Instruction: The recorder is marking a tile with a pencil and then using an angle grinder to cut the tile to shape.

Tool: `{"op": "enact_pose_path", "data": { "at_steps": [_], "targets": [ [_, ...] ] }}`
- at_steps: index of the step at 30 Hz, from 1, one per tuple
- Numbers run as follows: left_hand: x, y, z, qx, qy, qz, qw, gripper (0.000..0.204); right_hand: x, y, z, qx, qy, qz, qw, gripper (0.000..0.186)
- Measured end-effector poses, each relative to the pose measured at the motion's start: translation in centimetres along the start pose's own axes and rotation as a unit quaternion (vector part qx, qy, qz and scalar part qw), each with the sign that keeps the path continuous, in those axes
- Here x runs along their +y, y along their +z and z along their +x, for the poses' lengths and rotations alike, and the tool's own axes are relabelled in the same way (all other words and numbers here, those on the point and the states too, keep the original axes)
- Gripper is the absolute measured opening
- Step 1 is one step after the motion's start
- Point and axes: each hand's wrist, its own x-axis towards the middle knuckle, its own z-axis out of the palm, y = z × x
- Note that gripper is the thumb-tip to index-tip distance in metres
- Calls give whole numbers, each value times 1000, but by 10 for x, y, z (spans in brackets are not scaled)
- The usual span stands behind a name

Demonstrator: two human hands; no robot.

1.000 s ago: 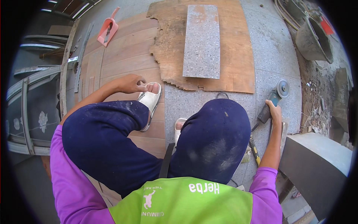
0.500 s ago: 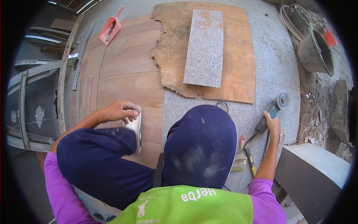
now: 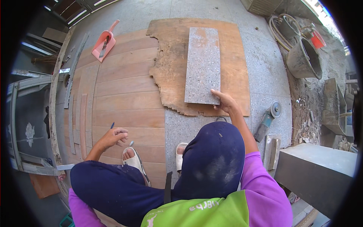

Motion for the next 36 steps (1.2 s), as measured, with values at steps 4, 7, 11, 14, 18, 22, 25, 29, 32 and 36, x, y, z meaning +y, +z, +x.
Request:
{"op": "enact_pose_path", "data": {
  "at_steps": [4, 7, 11, 14, 18, 22, 25, 29, 32, 36],
  "targets": [
    [-8, -5, -18, 14, -14, -41, 999, 54, -26, 37, -18, 29, -130, -156, 979, 33],
    [-18, -12, -15, 9, -31, -24, 999, 54, -32, 93, -5, 138, -228, -296, 917, 28],
    [-13, -23, -6, 7, -35, 13, 999, 53, -49, 103, -15, 79, -181, -145, 970, 30],
    [-6, -26, 5, 23, -9, 5, 1000, 52, -70, 75, -34, 15, -173, -10, 985, 29],
    [-9, -23, 14, 20, -28, 21, 999, 50, -61, 44, -63, -8, -195, 27, 980, 28],
    [-4, -21, 26, 9, -30, 38, 999, 49, -53, -2, -89, 43, -200, -17, 979, 29],
    [-1, -20, 40, -2, -26, 36, 999, 51, -43, -44, -95, 72, -193, -28, 978, 28],
    [-15, -26, 44, 11, -29, 51, 998, 49, -5, -92, -69, 77, -151, -40, 985, 28],
    [-18, -31, 53, -17, -11, 94, 995, 48, 4, -92, -60, 87, -131, -77, 985, 29],
    [-7, -21, 76, -12, 34, 121, 992, 54, 30, -113, -65, 190, -211, -188, 940, 33]
  ]
}}
